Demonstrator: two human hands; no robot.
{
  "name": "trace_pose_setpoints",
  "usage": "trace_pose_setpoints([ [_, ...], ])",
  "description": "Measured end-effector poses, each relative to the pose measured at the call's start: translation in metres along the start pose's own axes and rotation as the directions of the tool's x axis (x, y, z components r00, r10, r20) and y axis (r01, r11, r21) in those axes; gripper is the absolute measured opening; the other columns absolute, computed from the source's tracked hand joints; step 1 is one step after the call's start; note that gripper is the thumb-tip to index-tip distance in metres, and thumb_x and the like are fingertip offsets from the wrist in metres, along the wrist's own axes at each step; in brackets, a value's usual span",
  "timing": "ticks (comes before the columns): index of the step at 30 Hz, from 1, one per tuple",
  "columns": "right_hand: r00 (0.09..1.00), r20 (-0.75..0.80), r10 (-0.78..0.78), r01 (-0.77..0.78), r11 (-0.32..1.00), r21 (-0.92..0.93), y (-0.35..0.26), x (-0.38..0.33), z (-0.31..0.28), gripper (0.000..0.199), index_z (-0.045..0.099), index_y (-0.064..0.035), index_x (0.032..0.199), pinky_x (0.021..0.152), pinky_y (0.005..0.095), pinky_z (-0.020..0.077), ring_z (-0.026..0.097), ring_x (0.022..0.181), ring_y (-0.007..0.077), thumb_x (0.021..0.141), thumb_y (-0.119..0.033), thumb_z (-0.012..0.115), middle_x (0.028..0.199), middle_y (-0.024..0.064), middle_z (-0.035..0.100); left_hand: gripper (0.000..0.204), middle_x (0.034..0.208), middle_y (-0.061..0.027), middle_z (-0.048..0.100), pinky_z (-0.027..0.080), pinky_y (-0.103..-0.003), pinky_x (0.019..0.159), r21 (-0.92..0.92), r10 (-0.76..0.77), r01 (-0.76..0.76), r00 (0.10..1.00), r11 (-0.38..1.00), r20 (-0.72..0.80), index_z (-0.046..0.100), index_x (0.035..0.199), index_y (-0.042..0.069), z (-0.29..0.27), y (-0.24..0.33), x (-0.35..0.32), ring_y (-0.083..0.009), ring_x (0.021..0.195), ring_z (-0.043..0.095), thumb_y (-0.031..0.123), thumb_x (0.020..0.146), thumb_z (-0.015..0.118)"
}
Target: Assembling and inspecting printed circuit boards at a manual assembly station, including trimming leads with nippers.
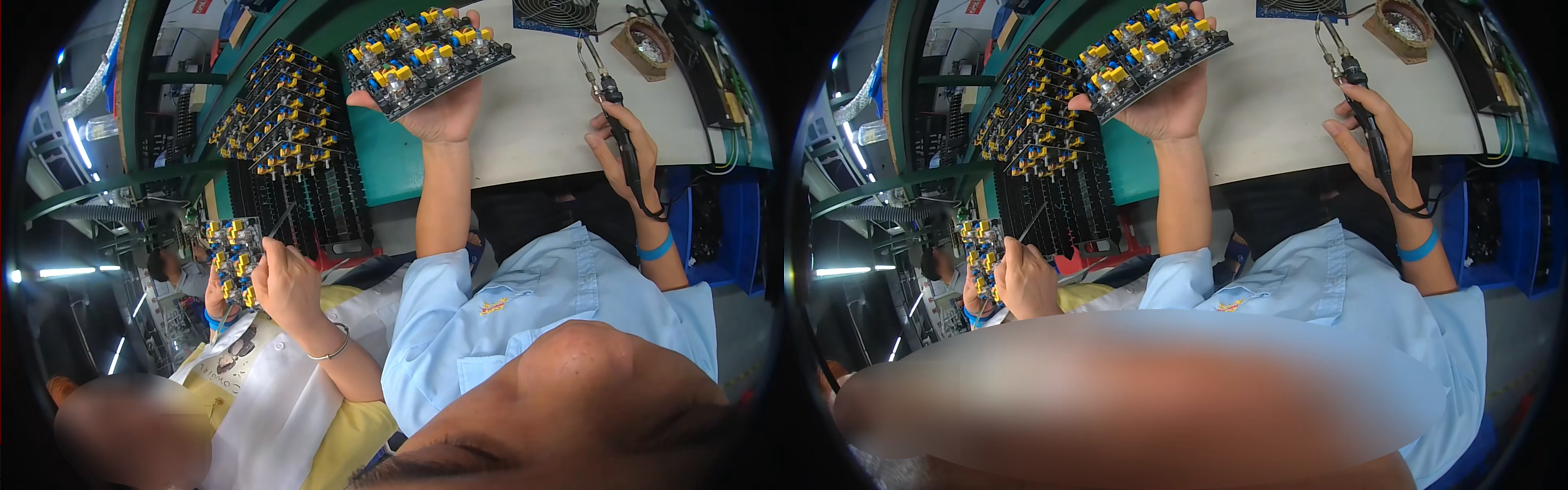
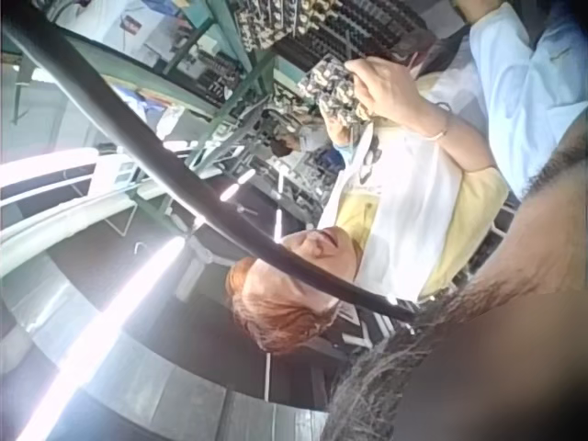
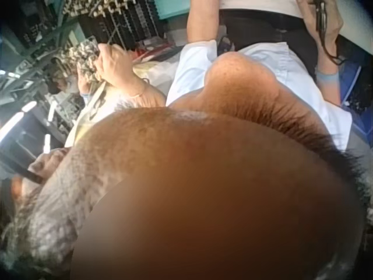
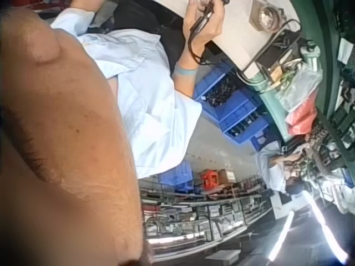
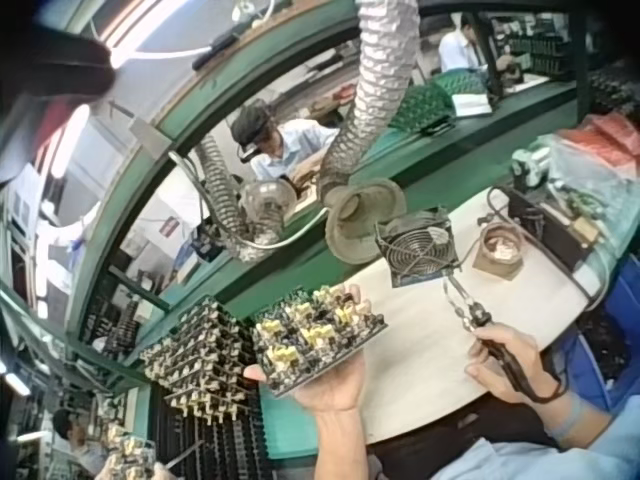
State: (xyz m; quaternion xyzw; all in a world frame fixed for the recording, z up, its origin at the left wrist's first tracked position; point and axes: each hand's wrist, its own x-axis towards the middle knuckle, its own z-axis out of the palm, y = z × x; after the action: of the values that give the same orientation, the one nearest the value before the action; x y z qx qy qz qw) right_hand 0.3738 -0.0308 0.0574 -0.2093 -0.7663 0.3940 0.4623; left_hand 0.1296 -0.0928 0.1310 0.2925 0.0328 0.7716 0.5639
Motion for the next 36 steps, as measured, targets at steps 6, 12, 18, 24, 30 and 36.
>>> trace_pose_setpoints([
  [6, 0.999, -0.033, -0.026, 0.027, 0.999, 0.021, -0.018, 0.008, 0.005, 0.049, 0.061, -0.0001, 0.126, 0.071, 0.0272, 0.0555, 0.067, 0.083, 0.0183, 0.079, 0.003, 0.078, 0.106, 0.0143, 0.071, 0.078, 0.134, -0.0082, 0.061, 0.040, -0.048, 0.110, 0.030, 0.034, -0.034, 0.999, 0.999, -0.007, 0.062, 0.129, 0.016, 0.007, 0.003, -0.010, -0.0290, 0.134, 0.048, 0.069, 0.075, 0.076],
  [12, 0.999, -0.031, -0.021, 0.022, 0.999, 0.039, -0.020, -0.001, 0.010, 0.049, 0.061, -0.0005, 0.126, 0.071, 0.0272, 0.0552, 0.067, 0.083, 0.0180, 0.080, 0.002, 0.077, 0.103, 0.0137, 0.072, 0.078, 0.135, -0.0080, 0.060, 0.039, -0.048, 0.112, 0.098, 0.111, -0.108, 0.993, 0.989, -0.029, 0.063, 0.130, 0.016, 0.017, 0.021, -0.032, -0.0295, 0.136, 0.048, 0.070, 0.074, 0.076],
  [18, 0.999, -0.044, 0.023, -0.023, 1.000, 0.005, -0.032, -0.015, 0.008, 0.048, 0.062, -0.0004, 0.127, 0.072, 0.0275, 0.0550, 0.067, 0.082, 0.0179, 0.081, 0.002, 0.076, 0.101, 0.0134, 0.072, 0.076, 0.131, -0.0051, 0.063, 0.040, -0.047, 0.111, 0.153, 0.213, -0.199, 0.974, 0.968, -0.078, 0.063, 0.131, 0.019, 0.024, 0.019, -0.052, -0.0284, 0.132, 0.051, 0.069, 0.075, 0.076],
  [24, 0.999, -0.042, 0.016, -0.016, 1.000, -0.007, -0.034, -0.015, 0.011, 0.048, 0.062, -0.0004, 0.127, 0.072, 0.0273, 0.0551, 0.067, 0.082, 0.0178, 0.081, 0.002, 0.077, 0.098, 0.0132, 0.072, 0.074, 0.128, -0.0022, 0.066, 0.042, -0.046, 0.110, 0.189, 0.293, -0.269, 0.949, 0.945, -0.114, 0.062, 0.132, 0.021, 0.027, 0.006, -0.059, -0.0273, 0.128, 0.055, 0.069, 0.077, 0.075],
  [30, 0.999, -0.032, -0.002, 0.002, 1.000, 0.004, -0.029, -0.016, 0.016, 0.048, 0.062, -0.0006, 0.128, 0.071, 0.0266, 0.0551, 0.067, 0.081, 0.0176, 0.082, 0.000, 0.077, 0.097, 0.0128, 0.072, 0.071, 0.124, 0.0006, 0.069, 0.044, -0.044, 0.109, 0.208, 0.359, -0.324, 0.920, 0.923, -0.159, 0.062, 0.133, 0.024, 0.025, -0.007, -0.066, -0.0262, 0.125, 0.059, 0.068, 0.078, 0.074],
  [36, 0.999, -0.032, 0.010, -0.010, 1.000, -0.029, -0.033, -0.023, 0.017, 0.049, 0.062, -0.0008, 0.128, 0.071, 0.0263, 0.0552, 0.067, 0.080, 0.0174, 0.082, -0.001, 0.078, 0.097, 0.0124, 0.072, 0.106, 0.157, 0.0076, 0.042, 0.012, -0.055, 0.126, 0.456, 0.298, -0.249, 0.954, 0.854, -0.037, 0.032, 0.156, 0.037, -0.001, -0.003, -0.090, -0.0313, 0.152, 0.025, 0.091, 0.068, 0.057],
])
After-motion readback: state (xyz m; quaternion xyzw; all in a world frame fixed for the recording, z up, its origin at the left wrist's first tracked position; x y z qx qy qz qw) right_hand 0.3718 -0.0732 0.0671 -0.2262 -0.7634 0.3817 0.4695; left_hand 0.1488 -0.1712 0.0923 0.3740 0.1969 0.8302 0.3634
